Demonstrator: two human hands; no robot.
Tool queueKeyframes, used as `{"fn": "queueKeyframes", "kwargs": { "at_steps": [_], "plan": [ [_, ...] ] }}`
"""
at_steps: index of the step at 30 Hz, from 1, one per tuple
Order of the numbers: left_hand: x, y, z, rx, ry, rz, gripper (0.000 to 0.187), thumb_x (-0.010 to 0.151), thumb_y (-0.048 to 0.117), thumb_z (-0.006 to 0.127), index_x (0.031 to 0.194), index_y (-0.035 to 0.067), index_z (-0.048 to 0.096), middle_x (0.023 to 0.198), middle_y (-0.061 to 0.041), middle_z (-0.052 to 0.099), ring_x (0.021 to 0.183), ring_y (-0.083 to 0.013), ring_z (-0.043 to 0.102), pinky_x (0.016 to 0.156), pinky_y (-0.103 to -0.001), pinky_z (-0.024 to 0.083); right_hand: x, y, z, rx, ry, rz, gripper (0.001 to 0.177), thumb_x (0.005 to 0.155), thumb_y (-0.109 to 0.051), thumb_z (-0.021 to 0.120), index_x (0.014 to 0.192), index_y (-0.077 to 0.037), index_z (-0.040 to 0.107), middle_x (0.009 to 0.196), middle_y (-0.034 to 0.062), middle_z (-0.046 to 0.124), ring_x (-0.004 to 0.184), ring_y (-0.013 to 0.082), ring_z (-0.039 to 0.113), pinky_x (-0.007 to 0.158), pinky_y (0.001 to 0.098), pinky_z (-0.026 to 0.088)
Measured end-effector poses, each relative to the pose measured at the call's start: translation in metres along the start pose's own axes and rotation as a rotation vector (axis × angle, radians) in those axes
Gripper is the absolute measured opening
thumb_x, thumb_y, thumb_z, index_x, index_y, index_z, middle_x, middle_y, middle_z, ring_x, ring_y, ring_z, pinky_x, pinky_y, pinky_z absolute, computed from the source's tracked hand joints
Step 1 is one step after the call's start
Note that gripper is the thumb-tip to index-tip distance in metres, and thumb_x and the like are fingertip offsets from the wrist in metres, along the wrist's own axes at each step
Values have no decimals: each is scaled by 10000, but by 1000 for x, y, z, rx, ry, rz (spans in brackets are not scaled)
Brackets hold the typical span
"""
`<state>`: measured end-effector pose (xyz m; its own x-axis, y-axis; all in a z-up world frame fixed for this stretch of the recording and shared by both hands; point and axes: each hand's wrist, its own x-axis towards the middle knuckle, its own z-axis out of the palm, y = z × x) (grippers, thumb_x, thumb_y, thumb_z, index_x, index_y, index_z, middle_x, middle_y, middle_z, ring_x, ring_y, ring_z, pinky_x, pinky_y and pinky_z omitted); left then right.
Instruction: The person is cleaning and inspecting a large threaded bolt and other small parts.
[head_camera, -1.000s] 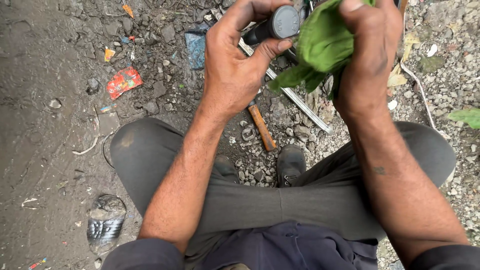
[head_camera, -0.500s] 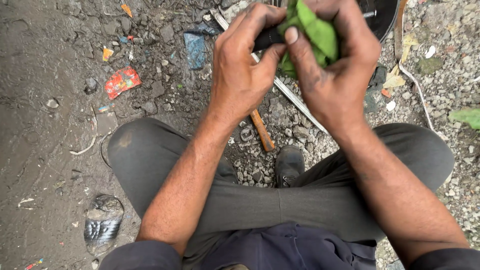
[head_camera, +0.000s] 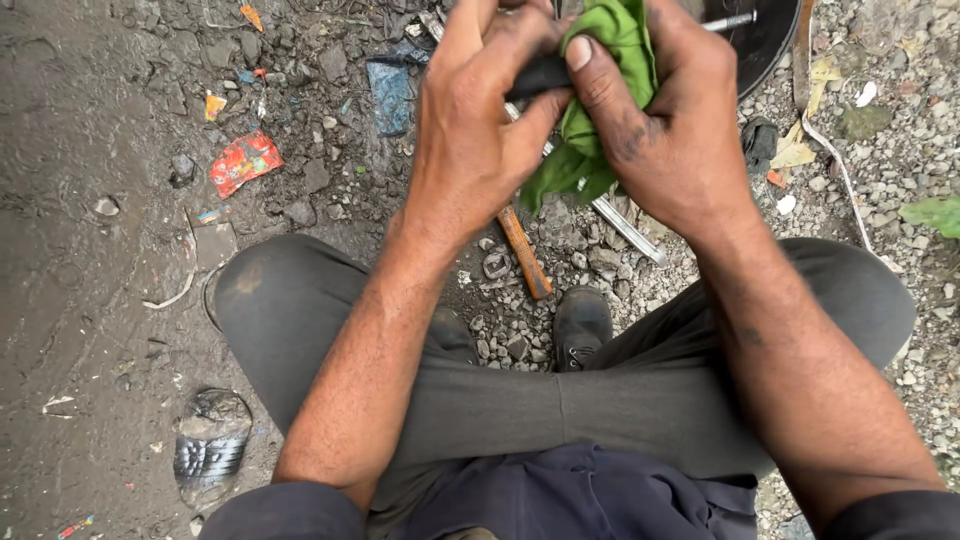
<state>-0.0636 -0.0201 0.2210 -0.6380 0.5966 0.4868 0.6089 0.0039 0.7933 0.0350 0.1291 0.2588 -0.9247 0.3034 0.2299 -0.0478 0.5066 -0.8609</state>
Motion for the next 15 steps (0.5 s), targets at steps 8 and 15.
{"fn": "queueKeyframes", "kwargs": {
  "at_steps": [8, 15],
  "plan": [
    [4, -13, -2, -112, -199, -162, 338, 999, 238, 772, 1214, 62, 578, 1061, -55, 700, 955, -182, 728, 851, -373, 598, 0, 15, -16, -68, 63, 90, 154, 1158, -106, 655, 1072, 22, 651, 858, 19, 634, 722, 98, 598, 634, 261, 475],
    [-6, -18, 1, 99, -92, -46, 292, 1080, 304, 716, 1289, 108, 659, 1145, -43, 734, 1047, -192, 710, 924, -392, 589, -10, 63, -41, 281, 247, 241, 267, 1175, -208, 632, 1257, -12, 470, 1096, 44, 563, 931, 109, 567, 842, 293, 521]
  ]
}}
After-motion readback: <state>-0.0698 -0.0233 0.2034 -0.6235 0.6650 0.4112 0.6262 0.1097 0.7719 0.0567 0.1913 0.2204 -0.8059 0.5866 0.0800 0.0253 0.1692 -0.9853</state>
